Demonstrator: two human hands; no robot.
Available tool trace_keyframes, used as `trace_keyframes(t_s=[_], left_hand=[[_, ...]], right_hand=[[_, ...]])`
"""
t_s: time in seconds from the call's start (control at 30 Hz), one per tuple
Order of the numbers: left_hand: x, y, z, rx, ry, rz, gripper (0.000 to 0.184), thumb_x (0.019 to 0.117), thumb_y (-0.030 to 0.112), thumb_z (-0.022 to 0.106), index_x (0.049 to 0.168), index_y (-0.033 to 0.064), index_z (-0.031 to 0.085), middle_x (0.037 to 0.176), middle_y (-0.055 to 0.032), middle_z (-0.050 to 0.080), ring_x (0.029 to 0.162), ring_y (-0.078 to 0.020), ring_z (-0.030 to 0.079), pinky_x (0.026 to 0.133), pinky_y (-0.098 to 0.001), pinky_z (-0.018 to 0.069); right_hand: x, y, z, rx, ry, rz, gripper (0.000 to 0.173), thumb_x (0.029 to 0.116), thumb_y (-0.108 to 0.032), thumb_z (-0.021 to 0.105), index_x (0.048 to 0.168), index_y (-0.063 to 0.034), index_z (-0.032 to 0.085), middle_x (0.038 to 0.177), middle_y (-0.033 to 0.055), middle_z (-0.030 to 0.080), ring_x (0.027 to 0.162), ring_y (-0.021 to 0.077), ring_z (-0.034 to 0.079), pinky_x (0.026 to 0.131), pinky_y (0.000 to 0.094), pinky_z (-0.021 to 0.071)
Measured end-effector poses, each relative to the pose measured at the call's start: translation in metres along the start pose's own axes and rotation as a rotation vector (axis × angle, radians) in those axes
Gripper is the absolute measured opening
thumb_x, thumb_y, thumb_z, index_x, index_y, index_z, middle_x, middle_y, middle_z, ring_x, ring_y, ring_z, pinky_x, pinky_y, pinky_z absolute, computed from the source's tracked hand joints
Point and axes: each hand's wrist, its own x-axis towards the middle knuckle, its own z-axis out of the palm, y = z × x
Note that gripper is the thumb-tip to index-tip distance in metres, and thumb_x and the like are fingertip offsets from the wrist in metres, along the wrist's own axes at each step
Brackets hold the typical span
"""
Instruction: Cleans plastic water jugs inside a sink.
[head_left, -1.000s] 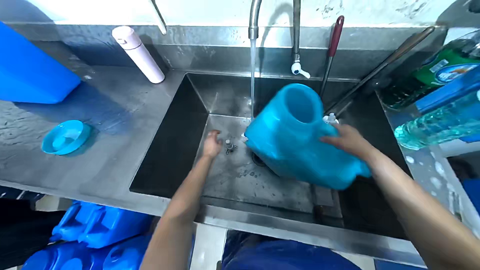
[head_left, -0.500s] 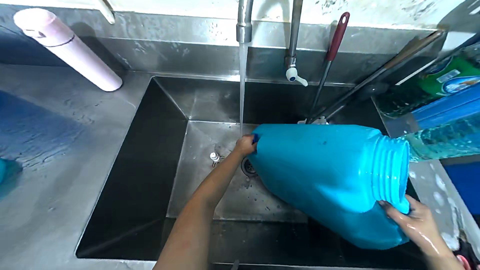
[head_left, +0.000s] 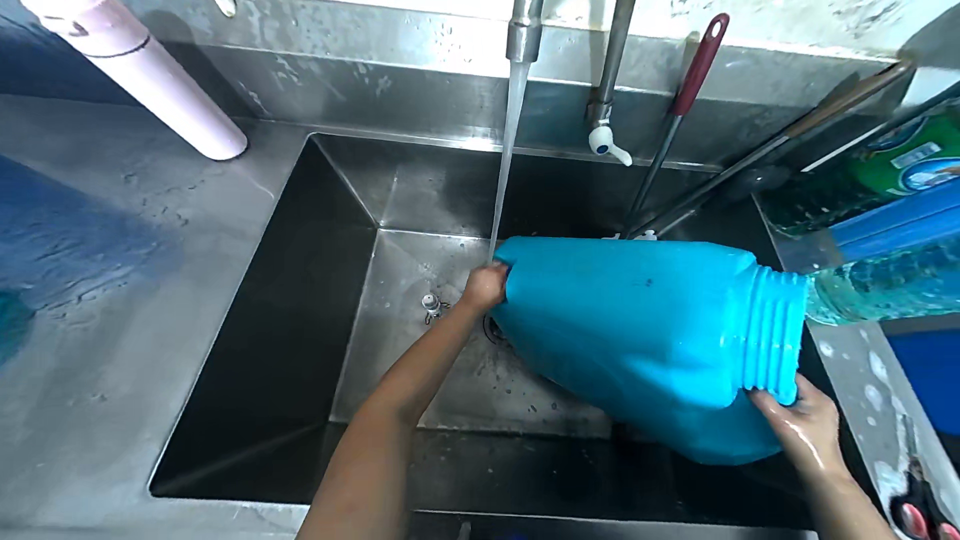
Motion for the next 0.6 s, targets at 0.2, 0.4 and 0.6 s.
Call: trace_keyframes(t_s=[0.2,0.4,0.6], left_hand=[[0.012,0.008,-0.021,0.114,-0.196,0.015,0.033,0.1079,0.015,0.048,0.131,-0.0018,0.065,0.134,-0.0284,0.059,0.124,-0.046,0.058,0.103,-0.0611,0.0452],[-0.013,-0.042,-0.052,-0.208,0.105,-0.73,0.045,0.1063,0.024,0.054,0.141,-0.0041,0.052,0.146,-0.032,0.049,0.134,-0.0478,0.052,0.108,-0.0627,0.0428],[-0.162,-0.054,-0.114,0.009,0.161,-0.701,0.039,0.1044,0.023,0.057,0.134,-0.002,0.061,0.141,-0.0275,0.056,0.135,-0.0445,0.052,0.109,-0.0627,0.0416]], right_hand=[[0.0,0.016,0.005,-0.01,0.096,0.036,0.046,0.0788,-0.015,0.062,0.106,0.0219,0.06,0.094,0.0313,0.065,0.084,0.0204,0.061,0.079,0.0394,0.0486],[0.061,-0.092,0.024,-0.199,-0.075,-0.181,0.038,0.087,-0.017,0.07,0.11,0.0128,0.068,0.1,0.0379,0.068,0.095,0.0573,0.065,0.082,0.0741,0.0444],[0.13,-0.226,0.102,-0.223,-0.701,-0.401,0.066,0.0927,-0.033,0.077,0.14,0.0067,0.054,0.138,0.0351,0.054,0.127,0.0524,0.053,0.104,0.0692,0.0403]])
